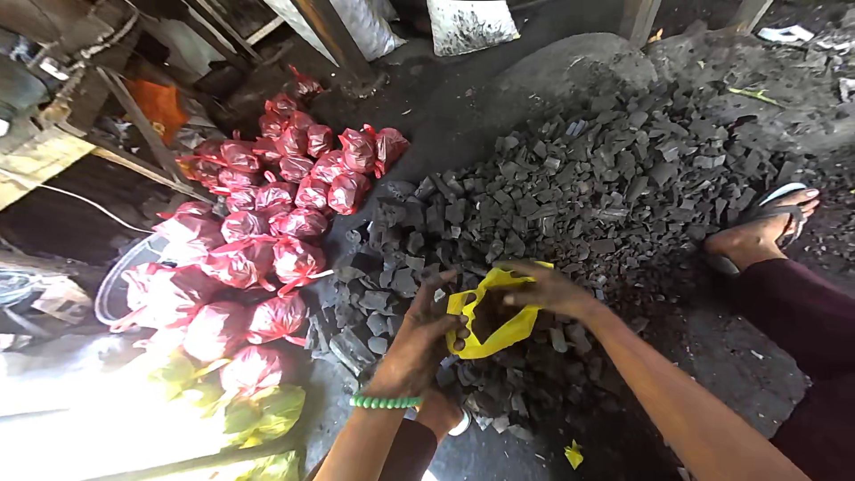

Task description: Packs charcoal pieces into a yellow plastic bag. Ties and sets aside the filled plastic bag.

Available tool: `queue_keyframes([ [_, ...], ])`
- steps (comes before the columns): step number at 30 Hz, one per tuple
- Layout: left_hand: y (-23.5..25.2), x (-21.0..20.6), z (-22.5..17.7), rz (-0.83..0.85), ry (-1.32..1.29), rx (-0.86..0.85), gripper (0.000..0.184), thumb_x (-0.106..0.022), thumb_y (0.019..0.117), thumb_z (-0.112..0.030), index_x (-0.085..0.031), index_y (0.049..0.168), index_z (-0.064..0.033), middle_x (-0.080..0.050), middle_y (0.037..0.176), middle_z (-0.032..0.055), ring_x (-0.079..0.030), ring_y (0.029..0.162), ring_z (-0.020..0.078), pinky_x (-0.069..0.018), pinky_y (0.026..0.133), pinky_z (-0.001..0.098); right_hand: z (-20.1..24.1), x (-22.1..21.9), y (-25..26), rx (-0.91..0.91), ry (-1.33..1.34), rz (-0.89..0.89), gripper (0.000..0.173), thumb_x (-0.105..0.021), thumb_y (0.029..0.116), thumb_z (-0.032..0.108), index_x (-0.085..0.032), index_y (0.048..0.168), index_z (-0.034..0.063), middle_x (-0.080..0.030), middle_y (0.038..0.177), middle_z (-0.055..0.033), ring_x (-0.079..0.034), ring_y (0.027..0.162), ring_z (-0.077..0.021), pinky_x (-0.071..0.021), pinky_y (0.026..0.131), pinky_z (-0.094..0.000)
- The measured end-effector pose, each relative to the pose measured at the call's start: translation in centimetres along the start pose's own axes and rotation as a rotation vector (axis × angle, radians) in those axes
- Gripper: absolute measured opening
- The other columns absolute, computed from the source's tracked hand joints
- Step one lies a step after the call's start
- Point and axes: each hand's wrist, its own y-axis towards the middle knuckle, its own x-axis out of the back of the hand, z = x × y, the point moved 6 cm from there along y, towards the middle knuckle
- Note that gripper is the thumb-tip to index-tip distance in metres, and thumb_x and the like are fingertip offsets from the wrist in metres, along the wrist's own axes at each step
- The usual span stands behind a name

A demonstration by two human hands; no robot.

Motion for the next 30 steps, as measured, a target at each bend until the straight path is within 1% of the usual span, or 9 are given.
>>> queue_keyframes([
  [3, -0.2, 0.7, -0.1, -0.001, -0.021, 0.01, 0.058, -0.049, 0.0941, 0.006, -0.043, 0.146, -0.0187, -0.07, 0.108, 0.0092, -0.063, 0.062, 0.0086, -0.0524, 0.053, 0.0199, -4.2, 5.4, 0.3, -0.121, 0.178, -0.293, 0.028, -0.061, 0.1008, 0.006, -0.061, 0.128, -0.0034, -0.067, 0.113, -0.0183, -0.069, 0.096, -0.024, -0.0595, 0.084, -0.0415],
  [5, -0.1, 1.2, -0.2, -0.034, -0.025, 0.005, 0.058, -0.05, 0.0941, 0.007, -0.043, 0.147, -0.0174, -0.069, 0.108, 0.0112, -0.063, 0.063, 0.0104, -0.0531, 0.054, 0.0216, -9.5, 7.7, 0.3, -0.293, -0.086, -0.349, 0.036, -0.069, 0.0973, 0.011, -0.062, 0.128, -0.005, -0.064, 0.124, -0.0278, -0.065, 0.111, -0.039, -0.0531, 0.096, -0.0555],
  [8, 0.1, 1.8, -0.4, -0.095, -0.022, 0.001, 0.057, -0.049, 0.094, 0.007, -0.044, 0.146, -0.0164, -0.067, 0.101, 0.0108, -0.063, 0.062, 0.0113, -0.054, 0.054, 0.0228, -15.2, 6.0, -1.1, -0.592, -0.384, -0.188, 0.07, -0.076, 0.0917, 0.044, -0.052, 0.15, 0.0121, -0.03, 0.163, -0.0262, -0.03, 0.147, -0.0539, -0.0315, 0.11, -0.0752],
  [11, 0.2, 2.0, -0.4, -0.111, -0.016, 0.008, 0.055, -0.047, 0.096, 0.005, -0.045, 0.146, -0.0165, -0.066, 0.102, 0.0105, -0.063, 0.062, 0.0113, -0.0542, 0.054, 0.0225, -15.5, 2.5, -2.3, -0.726, -0.499, -0.046, 0.084, -0.074, 0.0906, 0.054, -0.036, 0.161, 0.0291, -0.005, 0.172, -0.0174, 0.001, 0.154, -0.0551, -0.0116, 0.108, -0.0861],
  [16, 0.4, 2.4, -0.1, -0.109, 0.036, 0.034, 0.051, -0.047, 0.0958, 0.001, -0.047, 0.144, -0.0143, -0.066, 0.108, 0.012, -0.064, 0.066, 0.0121, -0.0543, 0.055, 0.0223, -15.6, 2.8, -1.8, -0.811, -0.573, 0.104, 0.071, -0.068, 0.0933, 0.057, -0.043, 0.156, 0.0359, -0.017, 0.17, -0.0173, -0.021, 0.15, -0.0517, -0.0321, 0.104, -0.0775],
  [19, 0.3, 2.3, -0.1, -0.118, 0.028, 0.029, 0.051, -0.05, 0.0923, 0.0, -0.048, 0.142, -0.0127, -0.068, 0.107, 0.0116, -0.065, 0.065, 0.012, -0.0548, 0.053, 0.0223, -16.5, 3.8, -1.2, -0.783, -0.504, 0.153, 0.069, -0.073, 0.0893, 0.058, -0.051, 0.151, 0.035, -0.021, 0.168, -0.022, -0.031, 0.145, -0.0536, -0.036, 0.103, -0.0756],
  [23, 0.2, 2.4, -0.1, -0.081, 0.051, 0.03, 0.05, -0.051, 0.0935, -0.002, -0.046, 0.143, -0.0106, -0.067, 0.109, 0.0112, -0.065, 0.067, 0.0114, -0.0547, 0.056, 0.0217, -17.1, 3.8, -1.8, -0.735, -0.481, 0.225, 0.071, -0.072, 0.0923, 0.054, -0.049, 0.154, 0.0284, -0.016, 0.168, -0.0243, -0.021, 0.151, -0.0532, -0.029, 0.114, -0.0711],
  [26, 0.1, 2.5, 0.0, -0.079, 0.068, 0.033, 0.051, -0.051, 0.0936, -0.002, -0.046, 0.143, -0.0109, -0.067, 0.107, 0.0104, -0.065, 0.067, 0.011, -0.0547, 0.056, 0.0214, -18.1, 3.8, -2.9, -0.702, -0.524, 0.255, 0.081, -0.077, 0.0855, 0.059, -0.047, 0.154, 0.0271, -0.016, 0.169, -0.0212, -0.017, 0.153, -0.0512, -0.0291, 0.115, -0.0695],
  [30, 0.1, 2.4, 0.0, -0.07, 0.079, 0.03, 0.05, -0.049, 0.0964, -0.002, -0.044, 0.145, -0.0106, -0.066, 0.108, 0.011, -0.064, 0.067, 0.0114, -0.0547, 0.057, 0.0224, -18.0, 4.3, -5.0, -0.673, -0.556, 0.242, 0.074, -0.085, 0.0856, 0.03, -0.052, 0.15, 0.0216, -0.024, 0.165, -0.0235, -0.028, 0.147, -0.0524, -0.0362, 0.111, -0.0693],
])
